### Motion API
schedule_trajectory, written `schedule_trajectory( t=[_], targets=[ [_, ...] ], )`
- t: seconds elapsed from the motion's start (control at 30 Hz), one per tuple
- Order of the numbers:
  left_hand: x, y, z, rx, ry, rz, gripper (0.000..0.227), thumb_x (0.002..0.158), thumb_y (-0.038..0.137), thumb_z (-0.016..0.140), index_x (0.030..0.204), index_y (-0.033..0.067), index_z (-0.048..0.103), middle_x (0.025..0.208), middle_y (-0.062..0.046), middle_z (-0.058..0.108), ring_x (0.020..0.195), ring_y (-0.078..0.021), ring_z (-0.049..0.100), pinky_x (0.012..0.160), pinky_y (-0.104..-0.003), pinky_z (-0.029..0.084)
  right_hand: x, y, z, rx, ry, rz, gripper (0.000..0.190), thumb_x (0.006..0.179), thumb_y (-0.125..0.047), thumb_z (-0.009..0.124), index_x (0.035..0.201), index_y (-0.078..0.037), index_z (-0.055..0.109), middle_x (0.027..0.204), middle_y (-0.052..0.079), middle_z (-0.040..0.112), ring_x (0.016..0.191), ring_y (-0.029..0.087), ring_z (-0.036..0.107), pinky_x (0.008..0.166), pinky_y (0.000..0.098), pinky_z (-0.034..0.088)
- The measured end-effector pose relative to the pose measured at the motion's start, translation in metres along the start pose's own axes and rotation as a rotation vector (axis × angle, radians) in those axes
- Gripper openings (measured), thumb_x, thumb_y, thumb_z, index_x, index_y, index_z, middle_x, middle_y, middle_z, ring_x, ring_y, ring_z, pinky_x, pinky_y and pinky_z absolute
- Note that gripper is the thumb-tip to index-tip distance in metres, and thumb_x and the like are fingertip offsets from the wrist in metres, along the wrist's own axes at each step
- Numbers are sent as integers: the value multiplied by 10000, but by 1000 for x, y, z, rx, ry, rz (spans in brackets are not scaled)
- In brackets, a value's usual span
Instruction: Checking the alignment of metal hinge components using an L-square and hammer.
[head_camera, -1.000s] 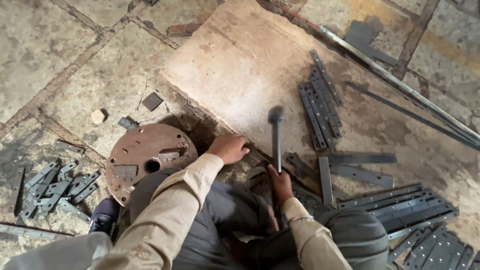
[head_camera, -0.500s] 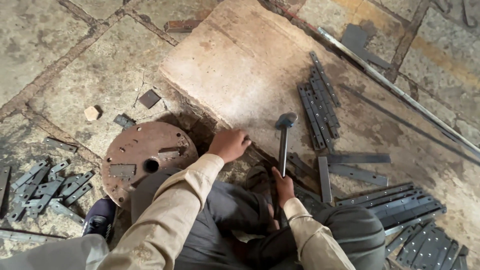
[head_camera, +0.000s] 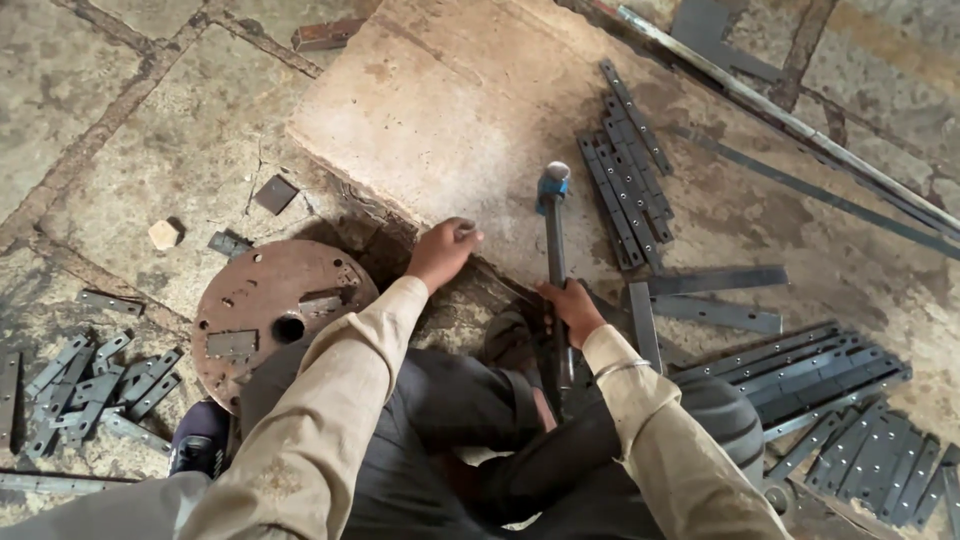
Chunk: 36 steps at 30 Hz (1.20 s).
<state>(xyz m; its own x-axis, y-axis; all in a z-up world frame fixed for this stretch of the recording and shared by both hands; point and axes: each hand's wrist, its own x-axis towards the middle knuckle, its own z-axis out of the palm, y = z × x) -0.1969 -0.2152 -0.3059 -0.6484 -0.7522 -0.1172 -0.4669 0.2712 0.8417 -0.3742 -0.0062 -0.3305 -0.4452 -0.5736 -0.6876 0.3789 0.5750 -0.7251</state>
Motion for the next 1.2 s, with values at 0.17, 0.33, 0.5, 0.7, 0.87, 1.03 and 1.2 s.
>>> schedule_trajectory(
  t=[0.17, 0.33, 0.5, 0.7, 0.87, 1.03, 1.2],
  targets=[
    [5, 18, -8, -270, -4, -202, 353, 953, 384, 684, 960, 33, 716, 828, -91, 754, 708, -181, 689, 688, -356, 542, 5, -4, 12, -8, -71, 11, 293, 883, -290, 734, 979, -85, 548, 705, 44, 538, 506, 183, 536, 414, 386, 464],
    [-7, 52, -19, -237, -17, -198, 280, 957, 318, 675, 869, 52, 678, 744, -54, 698, 633, -166, 629, 634, -361, 503, 7, -9, 19, -43, 81, 7, 370, 909, -299, 738, 1071, -52, 515, 737, 78, 530, 536, 211, 534, 437, 424, 434],
    [-13, 40, -19, -260, 5, -184, 293, 953, 316, 677, 857, 39, 681, 722, -59, 701, 624, -165, 642, 636, -355, 508, 10, -23, 30, -34, 110, 37, 348, 939, -332, 718, 1045, -65, 523, 724, 75, 506, 551, 206, 515, 459, 425, 436],
    [-6, 27, -16, -372, -21, -191, 271, 950, 297, 683, 930, 28, 669, 778, -50, 692, 642, -136, 639, 620, -329, 514, 5, -23, 27, 133, 49, 43, 358, 928, -317, 737, 1036, -63, 509, 720, 74, 523, 563, 212, 529, 466, 409, 451],
    [-2, 35, -18, -469, -68, -288, 273, 951, 308, 692, 1065, 76, 602, 850, -15, 665, 649, -123, 610, 619, -298, 537, -17, -37, 15, 134, -33, 55, 339, 936, -307, 725, 1057, -73, 513, 764, 69, 540, 581, 201, 566, 496, 388, 508],
    [-5, 19, -11, -607, -182, -348, 237, 970, 268, 683, 983, 39, 625, 829, -29, 664, 667, -106, 619, 620, -297, 538, -13, -30, 8, 152, -74, 27, 288, 954, -309, 694, 1048, -109, 509, 772, 37, 549, 577, 158, 541, 472, 348, 467],
    [-8, 28, -17, -602, -201, -324, 203, 982, 246, 665, 984, 46, 628, 837, -26, 657, 690, -106, 619, 647, -298, 543, -16, -27, 13, 138, -68, 16, 297, 950, -305, 692, 1018, -101, 487, 745, 47, 535, 546, 167, 523, 454, 352, 445]
  ],
)
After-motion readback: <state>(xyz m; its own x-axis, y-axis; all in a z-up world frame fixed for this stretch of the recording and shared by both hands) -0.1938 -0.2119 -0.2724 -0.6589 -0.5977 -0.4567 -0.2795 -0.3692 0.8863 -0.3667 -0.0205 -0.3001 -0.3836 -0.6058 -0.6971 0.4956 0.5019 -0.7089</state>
